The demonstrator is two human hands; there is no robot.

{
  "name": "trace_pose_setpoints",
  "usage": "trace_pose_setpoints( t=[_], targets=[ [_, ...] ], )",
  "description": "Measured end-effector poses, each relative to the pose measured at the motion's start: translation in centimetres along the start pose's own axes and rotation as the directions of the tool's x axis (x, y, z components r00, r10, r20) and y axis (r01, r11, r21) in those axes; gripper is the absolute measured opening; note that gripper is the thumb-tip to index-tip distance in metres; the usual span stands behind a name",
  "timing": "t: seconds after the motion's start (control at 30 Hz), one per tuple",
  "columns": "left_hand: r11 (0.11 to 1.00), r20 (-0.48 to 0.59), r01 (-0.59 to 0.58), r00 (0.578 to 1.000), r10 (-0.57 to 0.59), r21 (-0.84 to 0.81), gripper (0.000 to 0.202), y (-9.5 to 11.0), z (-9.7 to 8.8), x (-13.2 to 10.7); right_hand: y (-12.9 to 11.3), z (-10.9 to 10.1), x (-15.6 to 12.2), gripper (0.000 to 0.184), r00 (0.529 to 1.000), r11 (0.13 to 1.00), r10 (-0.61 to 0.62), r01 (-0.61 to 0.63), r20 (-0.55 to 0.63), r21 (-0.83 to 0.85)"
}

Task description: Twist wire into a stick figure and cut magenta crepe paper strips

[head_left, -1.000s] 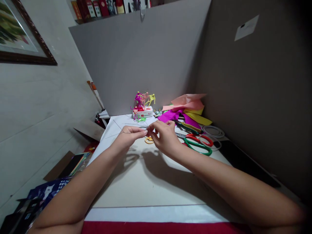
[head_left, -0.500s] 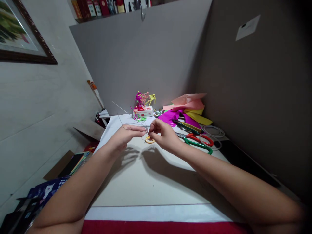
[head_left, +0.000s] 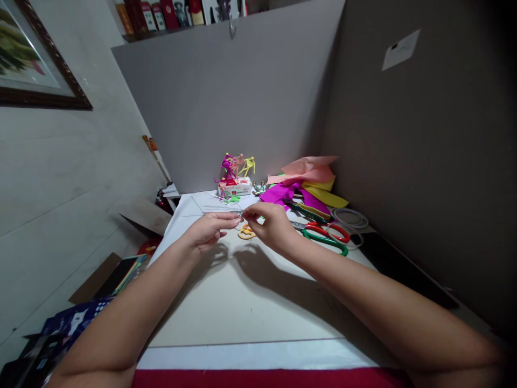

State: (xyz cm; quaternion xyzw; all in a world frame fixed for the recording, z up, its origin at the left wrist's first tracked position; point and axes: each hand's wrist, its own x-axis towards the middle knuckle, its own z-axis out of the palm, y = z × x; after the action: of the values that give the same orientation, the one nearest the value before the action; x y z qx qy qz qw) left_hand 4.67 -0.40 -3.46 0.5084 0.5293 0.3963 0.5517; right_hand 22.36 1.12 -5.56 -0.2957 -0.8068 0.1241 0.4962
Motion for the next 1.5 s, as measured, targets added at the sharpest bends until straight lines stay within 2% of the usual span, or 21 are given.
trace_pose_setpoints(
  t=[0.1, 0.17, 0.27, 0.37, 0.5, 0.6, 0.7, 0.8, 0.87, 0.93, 1.03, 1.1, 1.17, 1.23, 1.3, 1.37, 1.43, 1.5],
  targets=[
    [1.000, -0.010, 0.000, 1.000, 0.000, -0.020, 0.031, -0.3, 0.2, 0.3, 0.2, 0.1, -0.3, 0.023, 0.991, 0.973, -0.130, 0.131, 0.017, -0.192],
    [1.000, -0.030, -0.005, 1.000, 0.005, -0.016, 0.032, -0.5, 0.3, 0.3, 0.1, 0.1, -0.5, 0.024, 0.985, 0.950, -0.164, 0.171, 0.047, -0.262],
    [0.999, -0.059, -0.038, 0.998, 0.038, -0.011, 0.033, -0.4, 0.4, 0.2, -0.3, 0.3, -0.9, 0.014, 0.985, 0.938, -0.156, 0.170, 0.072, -0.303],
    [0.989, -0.035, -0.142, 0.989, 0.141, -0.031, 0.026, -0.2, 0.6, 0.0, -0.2, 0.6, -1.0, 0.007, 0.992, 0.951, -0.112, 0.123, 0.054, -0.284],
    [0.974, -0.020, -0.222, 0.975, 0.221, -0.040, 0.018, 0.0, 0.6, -0.1, 0.0, 0.7, -0.9, 0.008, 1.000, 0.994, -0.022, 0.024, 0.022, -0.103],
    [0.971, -0.038, -0.231, 0.973, 0.229, -0.062, 0.017, 0.3, 0.4, -0.3, -0.4, 0.3, -0.5, 0.010, 0.999, 0.995, -0.024, 0.021, 0.033, 0.093],
    [0.969, -0.049, -0.225, 0.974, 0.222, -0.098, 0.016, 0.8, -0.2, -0.5, -1.2, -0.5, -0.2, 0.007, 0.998, 0.945, -0.044, 0.029, 0.040, 0.326],
    [0.962, -0.032, -0.258, 0.966, 0.256, -0.094, 0.015, 1.2, -0.5, -0.8, -1.8, -1.0, 0.0, 0.003, 0.991, 0.877, 0.011, -0.075, 0.136, 0.475],
    [0.956, -0.044, -0.282, 0.959, 0.279, -0.080, 0.016, 1.2, -0.4, -0.8, -1.7, -1.0, 0.2, 0.008, 0.981, 0.898, 0.113, -0.169, 0.161, 0.406],
    [0.958, -0.068, -0.277, 0.960, 0.272, -0.071, 0.018, 0.8, 0.2, -0.7, -1.1, -0.9, 0.3, 0.014, 0.973, 0.952, 0.210, -0.225, 0.091, 0.209],
    [0.969, -0.090, -0.242, 0.967, 0.237, -0.048, 0.019, 0.1, 1.1, -0.4, 0.1, -0.5, 0.3, 0.018, 0.981, 0.978, 0.193, -0.194, -0.025, -0.082],
    [0.971, -0.092, -0.234, 0.969, 0.230, -0.038, 0.020, -0.3, 1.5, -0.2, 0.7, -0.2, 0.1, 0.019, 0.986, 0.978, 0.162, -0.167, -0.047, -0.128],
    [0.967, -0.093, -0.250, 0.965, 0.246, -0.038, 0.020, -0.4, 1.5, -0.1, 0.9, 0.1, -0.1, 0.019, 0.982, 0.983, 0.174, -0.178, -0.072, -0.053],
    [0.964, -0.102, -0.264, 0.961, 0.259, -0.041, 0.021, -0.3, 1.3, -0.1, 0.8, 0.5, -0.3, 0.020, 0.961, 0.963, 0.255, -0.242, -0.108, 0.118],
    [0.965, -0.121, -0.259, 0.960, 0.253, -0.039, 0.023, 0.0, 1.1, -0.2, 0.6, 1.0, -0.3, 0.022, 0.911, 0.874, 0.401, -0.350, -0.095, 0.336],
    [0.969, -0.143, -0.245, 0.960, 0.239, -0.025, 0.025, 0.3, 1.0, -0.4, 0.6, 1.4, -0.2, 0.025, 0.860, 0.768, 0.508, -0.434, -0.036, 0.472],
    [0.971, -0.158, -0.237, 0.960, 0.232, -0.013, 0.026, 0.4, 0.9, -0.4, 0.7, 1.3, -0.1, 0.026, 0.849, 0.742, 0.528, -0.462, 0.001, 0.486],
    [0.969, -0.163, -0.246, 0.957, 0.240, -0.017, 0.024, 0.2, 1.0, -0.4, 0.8, 0.8, 0.1, 0.026, 0.867, 0.769, 0.498, -0.452, 0.019, 0.451]
  ],
)
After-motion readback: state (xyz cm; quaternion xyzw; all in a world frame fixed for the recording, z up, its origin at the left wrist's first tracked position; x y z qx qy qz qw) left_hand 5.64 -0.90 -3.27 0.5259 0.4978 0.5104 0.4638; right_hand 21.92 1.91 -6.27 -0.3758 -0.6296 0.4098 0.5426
